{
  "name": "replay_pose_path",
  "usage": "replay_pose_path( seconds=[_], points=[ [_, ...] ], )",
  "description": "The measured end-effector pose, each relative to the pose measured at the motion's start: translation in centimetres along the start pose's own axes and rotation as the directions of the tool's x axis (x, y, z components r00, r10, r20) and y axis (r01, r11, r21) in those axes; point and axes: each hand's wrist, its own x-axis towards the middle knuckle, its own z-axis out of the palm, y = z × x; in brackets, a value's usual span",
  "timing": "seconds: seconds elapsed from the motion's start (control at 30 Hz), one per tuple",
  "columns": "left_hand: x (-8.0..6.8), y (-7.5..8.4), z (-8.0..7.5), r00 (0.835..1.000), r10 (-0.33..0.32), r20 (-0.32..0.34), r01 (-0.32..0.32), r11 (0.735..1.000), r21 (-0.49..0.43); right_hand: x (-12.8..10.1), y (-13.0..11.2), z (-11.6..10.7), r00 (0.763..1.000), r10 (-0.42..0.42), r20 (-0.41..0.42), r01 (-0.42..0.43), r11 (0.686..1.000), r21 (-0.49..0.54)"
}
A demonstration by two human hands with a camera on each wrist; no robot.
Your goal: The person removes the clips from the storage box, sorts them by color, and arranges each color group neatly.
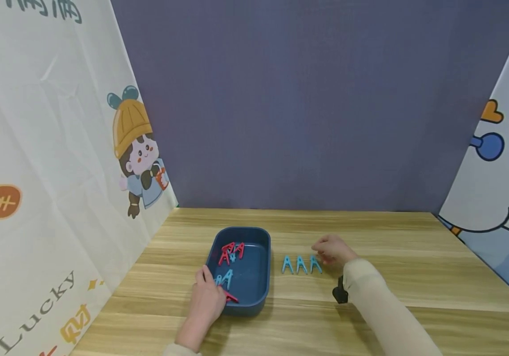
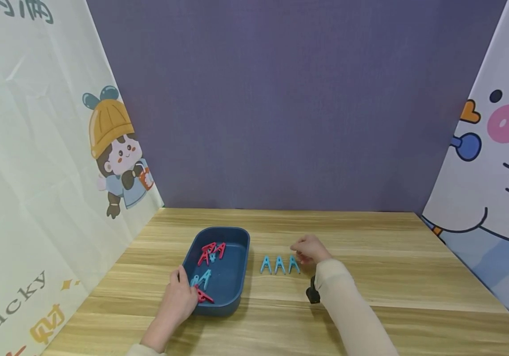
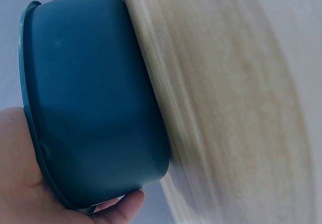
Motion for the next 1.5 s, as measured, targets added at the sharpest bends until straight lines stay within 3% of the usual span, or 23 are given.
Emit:
replay_pose_path(
  seconds=[0.37,0.7,1.03,1.5],
  points=[
    [0.0,0.0,0.0,1.0,-0.006,0.003,0.006,1.0,0.008,0.0,-3.8,0.4,0.995,-0.08,0.055,0.083,0.995,-0.054],
    [0.1,-0.1,0.2,1.0,0.001,-0.011,-0.001,1.0,0.009,0.3,-7.4,2.0,0.988,-0.107,0.11,0.112,0.993,-0.043],
    [0.1,-0.1,0.3,1.0,-0.002,-0.001,0.002,1.0,0.017,0.3,-10.5,4.4,0.982,-0.113,0.153,0.116,0.993,-0.01],
    [-0.1,-0.1,0.5,1.0,0.014,-0.026,-0.013,0.999,0.041,0.1,-13.2,8.9,0.968,-0.12,0.22,0.135,0.989,-0.055]
  ],
)
